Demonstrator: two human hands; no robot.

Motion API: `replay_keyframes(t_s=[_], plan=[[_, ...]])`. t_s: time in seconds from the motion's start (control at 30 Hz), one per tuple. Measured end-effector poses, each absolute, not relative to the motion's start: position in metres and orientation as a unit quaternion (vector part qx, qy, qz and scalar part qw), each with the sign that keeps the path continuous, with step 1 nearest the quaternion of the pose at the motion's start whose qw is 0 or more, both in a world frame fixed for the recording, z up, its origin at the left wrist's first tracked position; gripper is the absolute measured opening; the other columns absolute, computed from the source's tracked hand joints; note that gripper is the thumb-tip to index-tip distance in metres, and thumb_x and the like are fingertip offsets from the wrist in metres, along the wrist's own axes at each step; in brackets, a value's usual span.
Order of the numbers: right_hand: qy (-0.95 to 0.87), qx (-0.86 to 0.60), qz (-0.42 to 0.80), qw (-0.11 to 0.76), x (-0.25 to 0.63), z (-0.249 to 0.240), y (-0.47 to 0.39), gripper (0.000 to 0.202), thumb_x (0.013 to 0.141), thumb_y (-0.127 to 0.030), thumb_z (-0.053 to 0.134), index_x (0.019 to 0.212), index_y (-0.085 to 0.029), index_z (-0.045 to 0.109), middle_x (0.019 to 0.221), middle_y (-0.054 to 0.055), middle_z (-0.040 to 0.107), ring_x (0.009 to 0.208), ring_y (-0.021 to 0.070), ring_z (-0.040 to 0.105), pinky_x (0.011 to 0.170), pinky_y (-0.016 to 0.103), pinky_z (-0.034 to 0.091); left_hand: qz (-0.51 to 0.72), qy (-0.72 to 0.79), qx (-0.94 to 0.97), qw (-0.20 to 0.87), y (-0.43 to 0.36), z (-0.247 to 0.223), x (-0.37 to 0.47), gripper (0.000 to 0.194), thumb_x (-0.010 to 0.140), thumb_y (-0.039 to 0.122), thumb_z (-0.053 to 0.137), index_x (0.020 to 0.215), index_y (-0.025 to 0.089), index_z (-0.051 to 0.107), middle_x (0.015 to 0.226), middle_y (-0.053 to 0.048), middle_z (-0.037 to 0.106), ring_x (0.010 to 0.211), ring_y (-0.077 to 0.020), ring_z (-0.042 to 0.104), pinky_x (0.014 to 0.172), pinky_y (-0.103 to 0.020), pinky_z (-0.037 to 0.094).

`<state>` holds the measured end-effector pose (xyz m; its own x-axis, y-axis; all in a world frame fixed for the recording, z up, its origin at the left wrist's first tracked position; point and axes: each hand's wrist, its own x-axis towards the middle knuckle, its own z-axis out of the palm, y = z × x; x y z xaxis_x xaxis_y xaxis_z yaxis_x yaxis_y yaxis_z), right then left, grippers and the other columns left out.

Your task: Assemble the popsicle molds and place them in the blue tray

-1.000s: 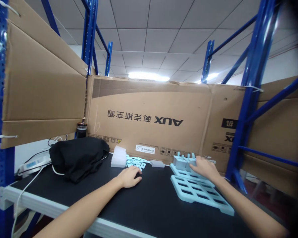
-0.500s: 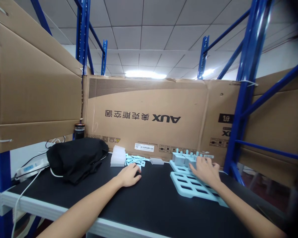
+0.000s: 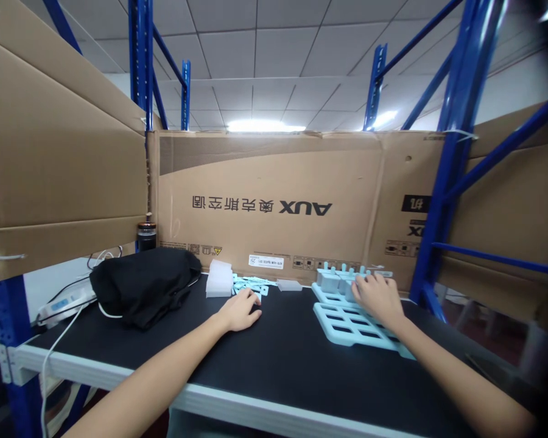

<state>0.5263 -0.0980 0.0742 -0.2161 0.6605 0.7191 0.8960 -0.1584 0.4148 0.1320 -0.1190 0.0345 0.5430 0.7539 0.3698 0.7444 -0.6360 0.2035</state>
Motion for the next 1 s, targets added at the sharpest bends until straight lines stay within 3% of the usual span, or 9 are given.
replay_keyframes(t_s=[0.33, 0.5, 0.6, 0.7, 0.87, 1.0], plan=[[-0.641, -0.638, -0.415, 0.098, 0.527, 0.093, -0.098, 0.034, 0.090, -0.030, 0.038, 0.083, -0.013, 0.067, 0.088, 0.016, 0.066, 0.094, 0.0286, 0.054, 0.075, 0.036, 0.031, 0.209, 0.432, 0.878, 0.002, -0.118, 0.033, 0.132, 0.027, 0.088, 0.041, 0.044, 0.106, 0.023, 0.053, 0.109, -0.006, 0.051, 0.108, -0.0230, 0.051, 0.094, -0.038, 0.044], [-0.697, -0.627, -0.330, 0.111, 0.465, 0.117, -0.087, 0.039, 0.092, -0.030, 0.030, 0.090, -0.014, 0.065, 0.092, 0.015, 0.066, 0.092, 0.0258, 0.057, 0.076, 0.035, 0.036, 0.206, 0.444, 0.872, 0.002, -0.119, 0.034, 0.133, 0.027, 0.088, 0.042, 0.044, 0.105, 0.023, 0.053, 0.108, -0.006, 0.051, 0.107, -0.0231, 0.051, 0.092, -0.036, 0.044], [-0.784, -0.588, -0.195, 0.021, 0.405, 0.113, -0.067, 0.033, 0.088, -0.031, 0.041, 0.107, -0.014, 0.061, 0.109, 0.016, 0.062, 0.103, 0.0265, 0.055, 0.080, 0.034, 0.040, 0.205, 0.453, 0.867, 0.003, -0.119, 0.034, 0.132, 0.030, 0.088, 0.042, 0.043, 0.108, 0.022, 0.053, 0.112, -0.007, 0.052, 0.110, -0.0243, 0.051, 0.093, -0.038, 0.045], [-0.801, -0.579, -0.151, -0.025, 0.362, 0.099, -0.044, 0.042, 0.076, -0.028, 0.057, 0.115, -0.014, 0.058, 0.119, 0.017, 0.058, 0.115, 0.0291, 0.049, 0.085, 0.035, 0.042, 0.203, 0.454, 0.867, 0.003, -0.118, 0.033, 0.131, 0.033, 0.089, 0.043, 0.041, 0.111, 0.022, 0.053, 0.117, -0.008, 0.052, 0.113, -0.0251, 0.050, 0.096, -0.040, 0.043], [-0.784, -0.604, -0.134, -0.056, 0.347, 0.081, -0.027, 0.046, 0.066, -0.014, 0.064, 0.112, -0.010, 0.061, 0.111, 0.021, 0.061, 0.112, 0.0329, 0.051, 0.088, 0.044, 0.042, 0.205, 0.445, 0.872, 0.001, -0.114, 0.030, 0.129, 0.038, 0.089, 0.044, 0.040, 0.114, 0.020, 0.055, 0.121, -0.009, 0.053, 0.116, -0.0252, 0.048, 0.100, -0.039, 0.041], [-0.795, -0.587, -0.153, -0.028, 0.343, 0.081, -0.034, 0.043, 0.072, -0.016, 0.059, 0.115, -0.010, 0.060, 0.121, 0.022, 0.056, 0.119, 0.0337, 0.045, 0.093, 0.045, 0.039, 0.211, 0.436, 0.875, -0.006, -0.110, 0.028, 0.130, 0.041, 0.089, 0.044, 0.039, 0.114, 0.019, 0.058, 0.123, -0.009, 0.052, 0.118, -0.0255, 0.047, 0.103, -0.038, 0.038]])
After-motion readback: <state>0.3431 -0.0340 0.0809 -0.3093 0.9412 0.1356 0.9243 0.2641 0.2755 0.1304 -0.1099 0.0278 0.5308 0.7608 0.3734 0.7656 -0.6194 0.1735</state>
